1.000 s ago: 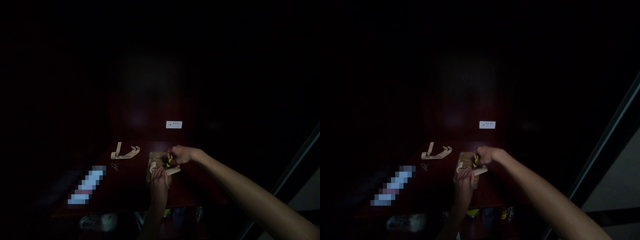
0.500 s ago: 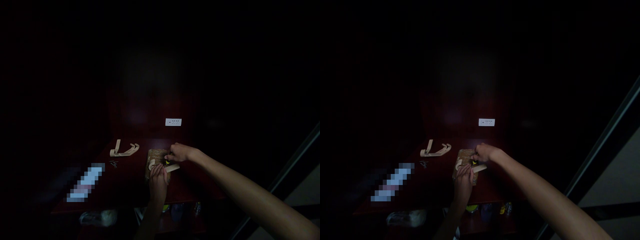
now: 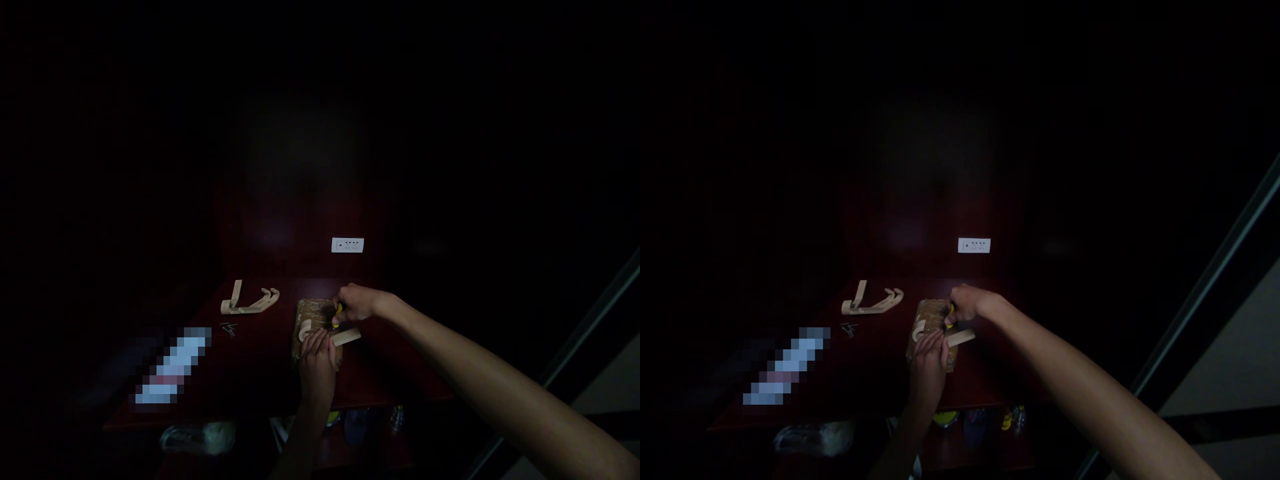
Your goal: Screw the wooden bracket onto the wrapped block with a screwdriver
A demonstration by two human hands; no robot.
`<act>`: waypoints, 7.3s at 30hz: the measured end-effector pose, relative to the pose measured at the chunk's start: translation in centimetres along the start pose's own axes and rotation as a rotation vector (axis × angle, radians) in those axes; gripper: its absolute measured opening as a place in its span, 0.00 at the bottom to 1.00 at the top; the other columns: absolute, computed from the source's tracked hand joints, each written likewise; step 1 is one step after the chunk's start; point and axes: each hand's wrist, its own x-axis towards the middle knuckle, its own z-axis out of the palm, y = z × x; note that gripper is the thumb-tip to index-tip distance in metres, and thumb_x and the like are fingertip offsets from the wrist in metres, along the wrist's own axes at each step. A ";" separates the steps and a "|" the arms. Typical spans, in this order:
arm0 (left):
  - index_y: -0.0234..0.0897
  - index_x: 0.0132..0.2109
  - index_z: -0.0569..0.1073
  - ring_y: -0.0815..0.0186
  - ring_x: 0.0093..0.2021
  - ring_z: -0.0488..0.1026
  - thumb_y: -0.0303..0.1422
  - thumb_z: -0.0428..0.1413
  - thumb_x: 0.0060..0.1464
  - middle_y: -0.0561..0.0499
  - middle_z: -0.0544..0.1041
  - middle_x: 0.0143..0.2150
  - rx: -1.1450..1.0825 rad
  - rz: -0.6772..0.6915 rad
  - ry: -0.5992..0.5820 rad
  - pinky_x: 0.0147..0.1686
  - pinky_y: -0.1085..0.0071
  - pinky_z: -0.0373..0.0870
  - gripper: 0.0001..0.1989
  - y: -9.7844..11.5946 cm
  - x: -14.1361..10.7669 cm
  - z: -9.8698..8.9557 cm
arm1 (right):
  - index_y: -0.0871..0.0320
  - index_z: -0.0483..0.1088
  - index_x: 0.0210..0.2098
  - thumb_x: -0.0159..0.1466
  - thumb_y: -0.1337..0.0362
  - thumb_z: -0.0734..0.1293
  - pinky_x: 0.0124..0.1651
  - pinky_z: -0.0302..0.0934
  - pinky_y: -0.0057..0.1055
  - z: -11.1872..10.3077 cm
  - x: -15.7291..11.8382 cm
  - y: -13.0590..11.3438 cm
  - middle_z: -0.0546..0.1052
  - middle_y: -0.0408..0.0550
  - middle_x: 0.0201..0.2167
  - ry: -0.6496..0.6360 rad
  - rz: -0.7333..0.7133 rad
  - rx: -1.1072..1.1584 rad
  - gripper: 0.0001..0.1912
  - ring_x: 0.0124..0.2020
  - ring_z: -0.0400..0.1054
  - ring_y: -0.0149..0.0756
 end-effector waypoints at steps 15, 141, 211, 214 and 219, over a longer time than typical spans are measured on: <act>0.33 0.42 0.76 0.59 0.46 0.75 0.24 0.47 0.58 0.43 0.79 0.43 -0.003 0.019 0.039 0.51 0.56 0.68 0.13 -0.4 -0.1 0.2 | 0.58 0.72 0.45 0.55 0.58 0.69 0.33 0.58 0.25 0.1 -0.5 0.1 0.77 0.48 0.37 -0.057 0.048 0.055 0.20 0.35 0.70 0.35; 0.32 0.43 0.76 0.60 0.47 0.75 0.25 0.49 0.58 0.43 0.79 0.44 -0.008 0.027 0.033 0.53 0.57 0.67 0.12 -0.1 -0.1 0.3 | 0.60 0.72 0.40 0.58 0.60 0.66 0.29 0.56 0.24 0.0 -0.3 0.3 0.77 0.46 0.26 -0.068 0.059 0.123 0.13 0.28 0.69 0.33; 0.33 0.42 0.76 0.59 0.46 0.75 0.25 0.49 0.57 0.43 0.79 0.43 -0.016 0.000 0.025 0.52 0.56 0.69 0.12 0.1 0.1 0.1 | 0.64 0.74 0.40 0.63 0.53 0.59 0.28 0.57 0.26 -0.6 -0.4 -1.1 0.77 0.52 0.27 -0.160 0.193 0.051 0.21 0.28 0.71 0.35; 0.33 0.42 0.77 0.59 0.45 0.76 0.25 0.48 0.58 0.43 0.80 0.42 -0.025 0.007 0.035 0.51 0.56 0.69 0.12 0.2 0.2 0.0 | 0.63 0.73 0.42 0.58 0.53 0.65 0.31 0.59 0.26 -0.7 -0.7 -1.2 0.78 0.53 0.35 -0.148 0.194 0.048 0.20 0.34 0.71 0.37; 0.32 0.42 0.76 0.59 0.46 0.75 0.24 0.48 0.57 0.42 0.79 0.43 -0.019 -0.006 0.019 0.52 0.57 0.68 0.12 0.2 0.2 -0.2 | 0.61 0.67 0.48 0.55 0.63 0.67 0.31 0.58 0.23 -0.6 -0.9 -0.9 0.77 0.50 0.39 -0.109 0.121 0.135 0.21 0.34 0.70 0.34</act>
